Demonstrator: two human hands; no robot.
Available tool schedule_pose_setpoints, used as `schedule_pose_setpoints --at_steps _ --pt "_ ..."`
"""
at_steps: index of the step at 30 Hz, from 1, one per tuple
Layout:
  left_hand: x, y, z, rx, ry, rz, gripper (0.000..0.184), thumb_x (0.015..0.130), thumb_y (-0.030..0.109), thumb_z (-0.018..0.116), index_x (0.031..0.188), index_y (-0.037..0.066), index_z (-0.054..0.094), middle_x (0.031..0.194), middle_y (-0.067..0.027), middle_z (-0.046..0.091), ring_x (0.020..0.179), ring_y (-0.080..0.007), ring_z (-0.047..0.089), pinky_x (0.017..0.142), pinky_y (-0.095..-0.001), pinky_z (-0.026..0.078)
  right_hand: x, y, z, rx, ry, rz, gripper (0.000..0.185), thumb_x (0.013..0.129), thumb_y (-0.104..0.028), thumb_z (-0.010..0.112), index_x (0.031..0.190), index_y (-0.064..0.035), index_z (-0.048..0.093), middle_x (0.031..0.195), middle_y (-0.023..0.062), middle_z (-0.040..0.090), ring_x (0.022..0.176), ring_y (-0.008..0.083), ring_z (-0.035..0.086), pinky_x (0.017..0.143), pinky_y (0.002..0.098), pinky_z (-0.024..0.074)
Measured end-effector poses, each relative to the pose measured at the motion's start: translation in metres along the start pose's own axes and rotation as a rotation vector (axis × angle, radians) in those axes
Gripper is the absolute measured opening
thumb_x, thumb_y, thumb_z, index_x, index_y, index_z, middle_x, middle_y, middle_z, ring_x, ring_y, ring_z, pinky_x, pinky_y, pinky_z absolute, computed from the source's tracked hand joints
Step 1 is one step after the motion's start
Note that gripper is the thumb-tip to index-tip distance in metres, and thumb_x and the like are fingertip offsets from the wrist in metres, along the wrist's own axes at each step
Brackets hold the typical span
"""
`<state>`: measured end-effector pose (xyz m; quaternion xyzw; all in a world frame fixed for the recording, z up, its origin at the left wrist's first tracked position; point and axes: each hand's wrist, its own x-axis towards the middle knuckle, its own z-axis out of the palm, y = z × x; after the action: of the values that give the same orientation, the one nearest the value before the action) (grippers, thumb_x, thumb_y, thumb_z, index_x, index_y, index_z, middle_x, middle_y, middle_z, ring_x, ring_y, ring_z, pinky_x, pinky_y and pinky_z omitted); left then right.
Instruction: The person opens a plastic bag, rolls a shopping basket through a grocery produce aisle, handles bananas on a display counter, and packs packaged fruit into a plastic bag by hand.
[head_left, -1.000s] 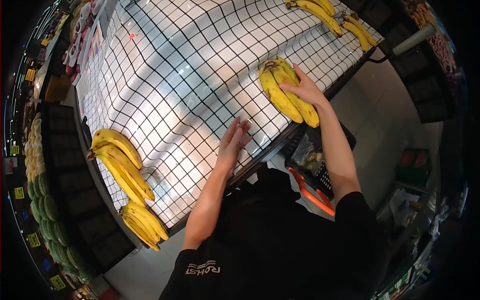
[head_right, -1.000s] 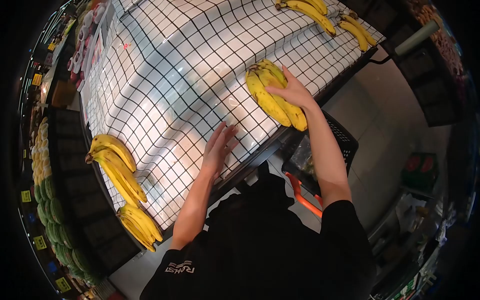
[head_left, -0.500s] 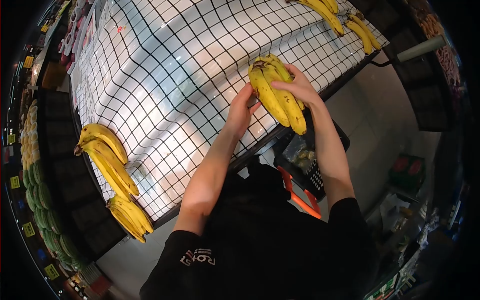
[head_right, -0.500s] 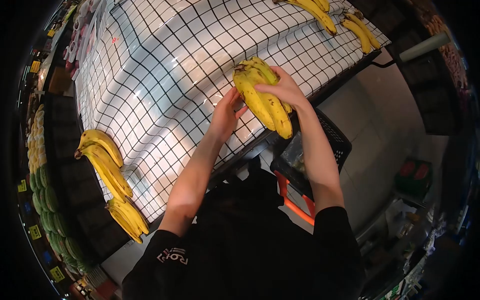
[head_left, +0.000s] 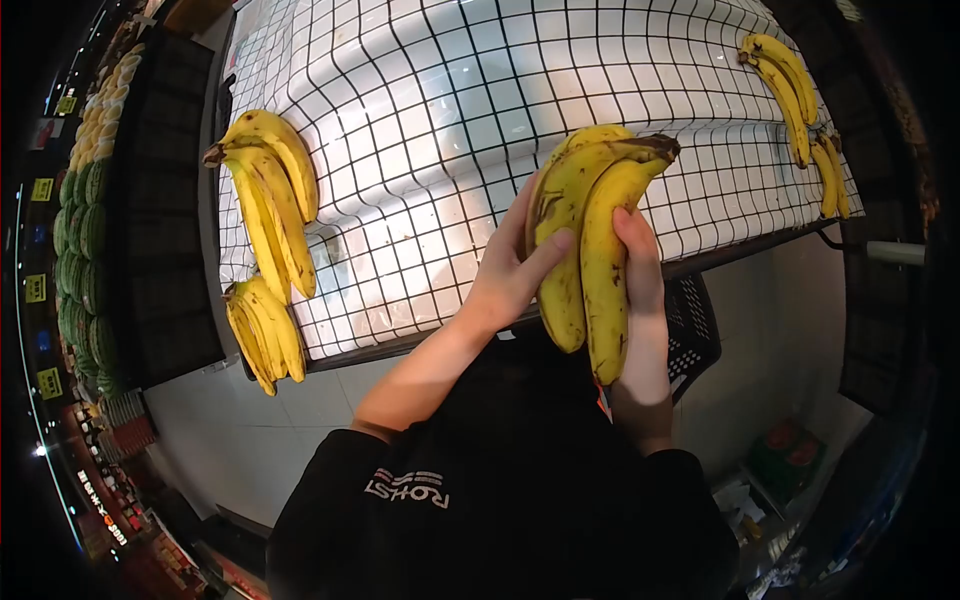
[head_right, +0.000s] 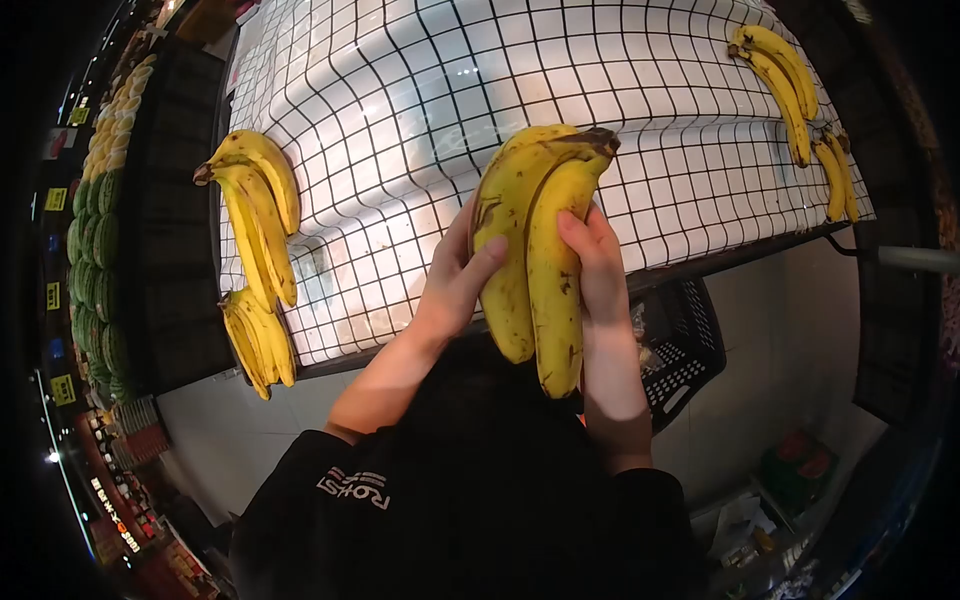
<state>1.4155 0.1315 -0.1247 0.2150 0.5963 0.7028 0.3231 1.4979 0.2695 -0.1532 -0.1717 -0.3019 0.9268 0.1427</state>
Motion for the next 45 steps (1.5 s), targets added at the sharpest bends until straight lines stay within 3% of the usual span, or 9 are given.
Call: schedule_pose_setpoints --at_steps 5,9,13,18,29,35,36,40,45 --pt "-0.038 0.009 -0.051 -0.584 0.128 -0.257 0.051 0.100 0.017 0.048 0.145 0.000 0.031 0.140 -0.0157 0.045 0.127 -0.0231 0.048 0.103 -0.0377 0.044 -0.006 0.054 0.041 -0.259 -0.072 -0.001 0.054 0.095 -0.016 0.060 0.142 -0.0018 0.037 0.126 0.0083 0.053 0.107 0.0148 0.057 0.090 0.0269 0.0470" --pt "-0.068 0.013 -0.075 -0.752 0.224 -0.317 0.057 0.099 0.038 0.043 0.143 0.002 0.036 0.135 -0.0176 0.051 0.120 -0.0289 0.054 0.102 -0.0413 0.045 -0.013 0.060 0.070 -0.441 -0.124 0.039 0.069 0.094 -0.019 0.062 0.150 -0.0014 0.024 0.132 0.0118 0.049 0.114 0.0179 0.055 0.094 0.0282 0.0462" --pt "-0.087 0.018 -0.090 -0.707 0.275 -0.247 0.061 0.100 0.046 0.035 0.142 0.003 0.037 0.136 -0.0169 0.051 0.121 -0.0288 0.054 0.101 -0.0425 0.045 -0.011 0.066 0.088 -0.561 -0.279 0.133 0.080 0.090 -0.019 0.067 0.151 -0.0004 0.019 0.139 0.0169 0.045 0.118 0.0204 0.055 0.097 0.0287 0.0445" --pt "-0.101 0.014 -0.104 -0.638 0.242 -0.033 0.058 0.102 0.039 0.036 0.145 0.001 0.029 0.136 -0.0177 0.048 0.123 -0.0279 0.052 0.103 -0.0407 0.044 -0.015 0.086 0.107 -0.391 -0.381 -0.022 0.095 0.084 -0.013 0.072 0.153 -0.0015 0.008 0.145 0.0144 0.038 0.131 0.0222 0.044 0.107 0.0323 0.0380" --pt "-0.103 0.017 -0.113 -0.428 0.182 0.172 0.057 0.103 0.038 0.036 0.145 0.001 0.027 0.139 -0.0171 0.044 0.124 -0.0258 0.050 0.102 -0.0373 0.044 -0.018 0.104 0.112 -0.425 -0.353 -0.051 0.087 0.084 -0.007 0.070 0.152 -0.0023 0.016 0.141 0.0118 0.043 0.126 0.0202 0.048 0.103 0.0321 0.0414" --pt "-0.096 -0.030 -0.140 -0.625 0.191 -0.187 0.046 0.106 0.032 0.030 0.142 0.003 0.032 0.135 -0.0154 0.049 0.121 -0.0236 0.054 0.099 -0.0363 0.047 -0.005 0.133 0.091 -0.418 -0.203 0.064 0.071 0.087 -0.005 0.067 0.146 -0.0006 0.028 0.133 0.0119 0.050 0.120 0.0188 0.053 0.097 0.0304 0.0455" --pt "-0.094 -0.033 -0.141 -0.544 0.190 -0.192 0.053 0.105 0.038 0.027 0.143 0.001 0.033 0.138 -0.0175 0.048 0.123 -0.0282 0.053 0.103 -0.0412 0.045 -0.004 0.136 0.088 -0.442 -0.165 0.092 0.069 0.087 -0.005 0.067 0.144 -0.0003 0.030 0.132 0.0119 0.051 0.118 0.0185 0.053 0.096 0.0303 0.0463" --pt "-0.089 -0.049 -0.149 -0.479 0.216 -0.222 0.051 0.105 0.036 0.029 0.142 0.001 0.035 0.137 -0.0166 0.049 0.123 -0.0272 0.053 0.104 -0.0408 0.044 0.003 0.144 0.082 -0.493 -0.138 0.069 0.069 0.087 -0.005 0.068 0.144 0.0001 0.031 0.130 0.0123 0.053 0.117 0.0183 0.054 0.095 0.0298 0.0467" --pt "-0.078 -0.070 -0.169 -0.169 0.276 -0.228 0.050 0.105 0.036 0.040 0.136 -0.002 0.041 0.129 -0.0141 0.054 0.115 -0.0197 0.054 0.098 -0.0302 0.042 0.020 0.158 0.075 -0.546 -0.110 0.017 0.066 0.086 -0.007 0.069 0.141 0.0013 0.034 0.129 0.0130 0.054 0.115 0.0192 0.056 0.095 0.0296 0.0469"
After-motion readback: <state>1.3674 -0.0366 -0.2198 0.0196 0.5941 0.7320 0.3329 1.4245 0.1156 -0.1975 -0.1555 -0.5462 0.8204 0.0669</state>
